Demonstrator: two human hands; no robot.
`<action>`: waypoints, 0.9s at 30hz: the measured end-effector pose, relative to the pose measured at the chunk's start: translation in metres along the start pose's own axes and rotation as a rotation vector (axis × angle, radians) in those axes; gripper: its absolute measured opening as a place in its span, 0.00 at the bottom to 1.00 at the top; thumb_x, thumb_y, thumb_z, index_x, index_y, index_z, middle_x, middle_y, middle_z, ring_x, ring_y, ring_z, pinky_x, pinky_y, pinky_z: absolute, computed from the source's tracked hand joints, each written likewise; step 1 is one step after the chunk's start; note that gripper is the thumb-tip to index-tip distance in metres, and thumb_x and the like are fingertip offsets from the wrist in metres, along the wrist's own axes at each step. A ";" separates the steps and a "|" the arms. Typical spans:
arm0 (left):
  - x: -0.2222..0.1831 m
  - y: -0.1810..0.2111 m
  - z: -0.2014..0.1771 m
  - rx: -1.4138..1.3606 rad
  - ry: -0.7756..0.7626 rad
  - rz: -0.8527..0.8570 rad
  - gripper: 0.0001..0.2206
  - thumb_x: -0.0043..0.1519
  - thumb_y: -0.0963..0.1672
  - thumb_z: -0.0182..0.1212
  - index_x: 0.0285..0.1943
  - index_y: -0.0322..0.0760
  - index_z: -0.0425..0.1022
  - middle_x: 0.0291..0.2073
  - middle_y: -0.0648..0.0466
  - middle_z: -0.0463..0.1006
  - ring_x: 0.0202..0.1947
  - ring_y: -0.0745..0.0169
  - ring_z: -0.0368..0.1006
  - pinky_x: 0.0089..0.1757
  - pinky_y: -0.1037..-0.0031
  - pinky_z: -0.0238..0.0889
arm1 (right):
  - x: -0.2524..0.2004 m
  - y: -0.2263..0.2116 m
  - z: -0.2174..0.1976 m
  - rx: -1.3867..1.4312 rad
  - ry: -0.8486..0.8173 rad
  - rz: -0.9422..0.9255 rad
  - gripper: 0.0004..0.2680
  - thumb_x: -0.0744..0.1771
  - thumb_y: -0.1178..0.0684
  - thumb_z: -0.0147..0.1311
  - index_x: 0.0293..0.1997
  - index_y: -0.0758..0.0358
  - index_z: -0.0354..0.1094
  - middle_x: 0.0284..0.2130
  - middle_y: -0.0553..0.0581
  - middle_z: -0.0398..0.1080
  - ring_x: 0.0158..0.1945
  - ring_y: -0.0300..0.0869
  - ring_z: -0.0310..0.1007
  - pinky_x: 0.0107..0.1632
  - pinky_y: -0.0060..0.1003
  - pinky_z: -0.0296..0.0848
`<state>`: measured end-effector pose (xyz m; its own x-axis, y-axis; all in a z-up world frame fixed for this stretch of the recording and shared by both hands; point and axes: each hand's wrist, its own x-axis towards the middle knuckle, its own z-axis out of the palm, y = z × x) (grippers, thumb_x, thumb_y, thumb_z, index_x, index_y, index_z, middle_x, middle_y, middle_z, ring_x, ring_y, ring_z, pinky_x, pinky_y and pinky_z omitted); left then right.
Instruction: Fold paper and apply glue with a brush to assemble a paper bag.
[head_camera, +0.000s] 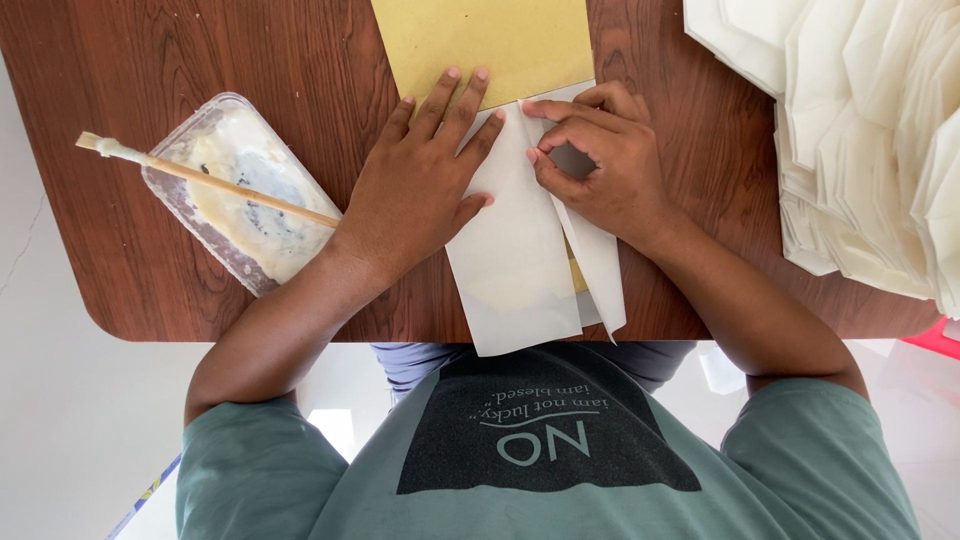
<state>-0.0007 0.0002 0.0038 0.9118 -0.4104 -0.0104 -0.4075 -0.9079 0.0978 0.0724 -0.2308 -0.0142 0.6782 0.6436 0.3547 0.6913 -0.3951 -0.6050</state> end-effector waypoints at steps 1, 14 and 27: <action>0.000 0.000 0.001 0.015 0.001 0.003 0.35 0.60 0.56 0.68 0.76 0.44 0.67 0.77 0.45 0.51 0.76 0.46 0.50 0.63 0.53 0.60 | 0.000 0.000 0.000 -0.012 -0.003 -0.003 0.07 0.67 0.60 0.68 0.34 0.58 0.71 0.52 0.51 0.79 0.45 0.47 0.67 0.48 0.44 0.61; -0.001 -0.001 0.001 -0.025 -0.023 0.010 0.34 0.63 0.55 0.66 0.77 0.43 0.64 0.78 0.45 0.50 0.76 0.44 0.48 0.63 0.51 0.58 | 0.001 0.000 -0.001 -0.036 -0.029 -0.024 0.07 0.68 0.59 0.67 0.35 0.57 0.69 0.53 0.50 0.79 0.46 0.47 0.66 0.49 0.45 0.57; -0.003 -0.003 -0.005 -0.076 -0.058 0.073 0.51 0.46 0.66 0.73 0.73 0.36 0.63 0.63 0.41 0.69 0.60 0.36 0.64 0.54 0.47 0.58 | -0.042 -0.047 -0.064 0.038 -0.215 -0.007 0.17 0.74 0.43 0.46 0.58 0.72 0.67 0.62 0.69 0.67 0.62 0.60 0.64 0.64 0.53 0.57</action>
<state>-0.0017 0.0044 0.0081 0.8748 -0.4810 -0.0578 -0.4655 -0.8676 0.1751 0.0276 -0.2814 0.0453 0.6021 0.7727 0.2009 0.6830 -0.3682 -0.6308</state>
